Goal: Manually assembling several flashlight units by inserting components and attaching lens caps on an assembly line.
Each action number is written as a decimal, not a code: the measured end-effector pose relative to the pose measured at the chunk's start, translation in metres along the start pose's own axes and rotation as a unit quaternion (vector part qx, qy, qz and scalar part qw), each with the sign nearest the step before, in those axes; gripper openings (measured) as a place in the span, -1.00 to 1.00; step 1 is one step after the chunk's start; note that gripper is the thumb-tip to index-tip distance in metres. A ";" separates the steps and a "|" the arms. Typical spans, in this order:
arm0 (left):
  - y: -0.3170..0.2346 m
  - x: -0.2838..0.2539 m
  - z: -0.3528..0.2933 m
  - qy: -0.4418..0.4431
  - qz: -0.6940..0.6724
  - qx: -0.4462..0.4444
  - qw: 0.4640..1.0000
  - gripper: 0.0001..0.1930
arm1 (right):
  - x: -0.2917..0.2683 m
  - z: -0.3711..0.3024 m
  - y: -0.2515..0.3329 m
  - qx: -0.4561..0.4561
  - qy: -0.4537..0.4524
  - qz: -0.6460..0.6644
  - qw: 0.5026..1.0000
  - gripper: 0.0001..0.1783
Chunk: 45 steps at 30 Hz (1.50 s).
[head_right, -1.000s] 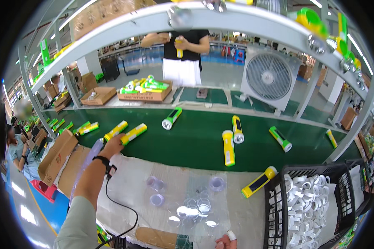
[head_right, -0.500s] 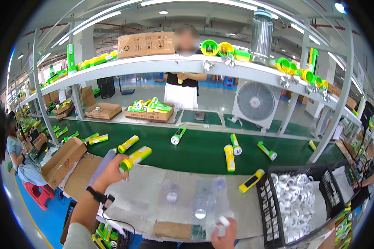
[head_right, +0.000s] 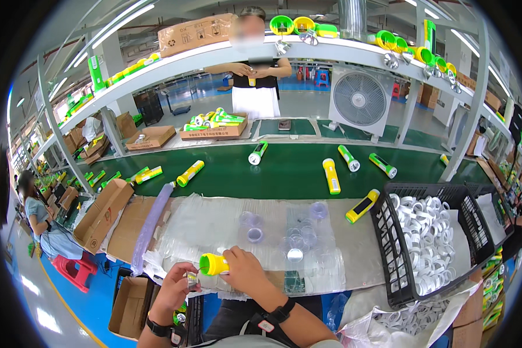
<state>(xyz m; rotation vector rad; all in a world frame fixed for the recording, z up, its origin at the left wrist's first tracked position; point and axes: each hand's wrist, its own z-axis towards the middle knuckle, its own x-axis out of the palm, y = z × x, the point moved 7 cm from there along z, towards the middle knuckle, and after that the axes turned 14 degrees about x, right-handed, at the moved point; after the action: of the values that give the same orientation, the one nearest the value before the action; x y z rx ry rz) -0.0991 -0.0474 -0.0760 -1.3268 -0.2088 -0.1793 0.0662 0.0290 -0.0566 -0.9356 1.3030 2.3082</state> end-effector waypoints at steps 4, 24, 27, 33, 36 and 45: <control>0.003 0.020 -0.006 -0.054 -0.137 -0.036 0.988 -0.54 | 0.016 -0.008 -0.004 0.022 0.007 0.006 1.000 -0.46; -0.047 0.084 0.034 0.133 0.515 0.237 0.813 -0.66 | 0.017 -0.020 -0.014 0.024 -0.017 0.093 0.995 -0.46; -0.039 0.123 0.057 0.250 0.542 0.260 0.759 -0.68 | 0.007 -0.020 -0.029 0.090 -0.034 0.186 0.978 -0.46; -0.038 0.146 0.078 0.289 0.553 0.274 0.732 -0.80 | 0.010 -0.017 -0.036 0.082 -0.004 0.285 0.955 -0.51; -0.032 0.167 0.084 0.344 0.539 0.268 0.720 -0.84 | -0.014 -0.022 -0.050 0.115 -0.011 0.259 0.959 -0.58; -0.018 0.130 0.080 0.255 0.405 0.157 0.864 -0.66 | -0.144 -0.086 -0.175 0.265 -0.206 -0.085 0.938 -0.62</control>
<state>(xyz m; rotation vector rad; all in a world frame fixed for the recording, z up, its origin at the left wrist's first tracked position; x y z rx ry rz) 0.0180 0.0251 -0.0084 -0.9038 0.7442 0.2175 0.3036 0.0531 -0.1003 -0.3436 1.4691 1.7476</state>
